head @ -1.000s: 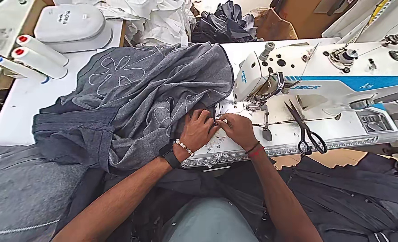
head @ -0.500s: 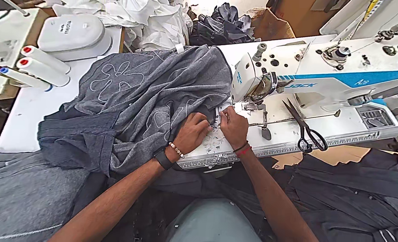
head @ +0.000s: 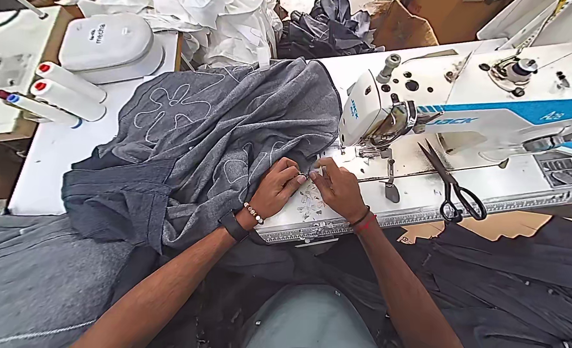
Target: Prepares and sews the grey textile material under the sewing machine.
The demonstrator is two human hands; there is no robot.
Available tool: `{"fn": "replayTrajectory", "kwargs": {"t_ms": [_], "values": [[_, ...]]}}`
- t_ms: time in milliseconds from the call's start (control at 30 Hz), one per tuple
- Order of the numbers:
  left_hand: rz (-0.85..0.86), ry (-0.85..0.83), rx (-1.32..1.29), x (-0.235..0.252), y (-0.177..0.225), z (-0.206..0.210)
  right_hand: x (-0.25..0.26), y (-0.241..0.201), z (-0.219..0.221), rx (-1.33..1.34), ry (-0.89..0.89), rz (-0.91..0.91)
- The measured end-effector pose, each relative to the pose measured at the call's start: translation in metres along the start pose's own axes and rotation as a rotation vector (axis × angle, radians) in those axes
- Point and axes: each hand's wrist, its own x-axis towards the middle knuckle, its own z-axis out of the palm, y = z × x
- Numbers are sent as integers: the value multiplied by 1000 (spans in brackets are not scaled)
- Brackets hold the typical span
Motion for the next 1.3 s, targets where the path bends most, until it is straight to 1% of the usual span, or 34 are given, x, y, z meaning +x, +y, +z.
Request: {"fn": "replayTrajectory", "kwargs": {"t_ms": [133, 200, 267, 300, 333, 400, 467, 633, 667, 733, 767, 833, 900, 933, 1000, 1067, 1167, 1200, 1233, 1300], "values": [[-19, -17, 4, 2, -1, 1, -3, 2, 2, -11, -19, -67], [24, -110, -46, -6, 5, 0, -2, -5, 6, -152, 6, -55], [84, -308, -117, -37, 21, -3, -3, -14, 10, -303, 41, 59], [133, -410, -96, -51, 21, -12, 0, -16, 10, -369, 64, 141], [169, -477, -39, -66, 18, -21, 1, -17, 9, -410, 70, 212], [169, -535, 66, -90, 13, -39, 2, -19, 10, -437, 56, 264], [134, -551, 82, -103, 15, -47, 0, -19, 10, -392, 47, 248], [98, -451, 2, -98, 15, -46, -13, -16, 1, -190, 135, 208], [99, -439, -12, -98, 15, -46, -20, -20, -1, -176, 126, 174], [108, -408, -58, -96, 15, -46, -35, -32, 2, -118, 115, 33], [106, -396, -93, -96, 15, -47, -47, -40, 5, -82, 77, -41], [83, -379, -212, -95, 21, -50, -71, -54, 9, -39, -80, -137], [10, -344, -373, -93, 32, -57, -87, -61, 11, -20, -139, -157], [-64, -306, -440, -95, 40, -61, -93, -66, 9, 9, -118, -132], [-242, -179, -470, -95, 58, -67, -100, -79, 1, 146, -30, -23], [-423, -55, -528, -97, 76, -70, -106, -99, -14, 426, 7, 169], [-664, 101, -659, -96, 103, -69, -109, -122, -37, 895, -47, 467], [-706, 127, -694, -96, 110, -67, -110, -127, -40, 1015, -63, 547], [-720, 120, -711, -95, 113, -66, -112, -129, -40, 1067, -76, 586], [-714, 59, -722, -95, 114, -69, -114, -132, -39, 1009, -80, 574]]}}
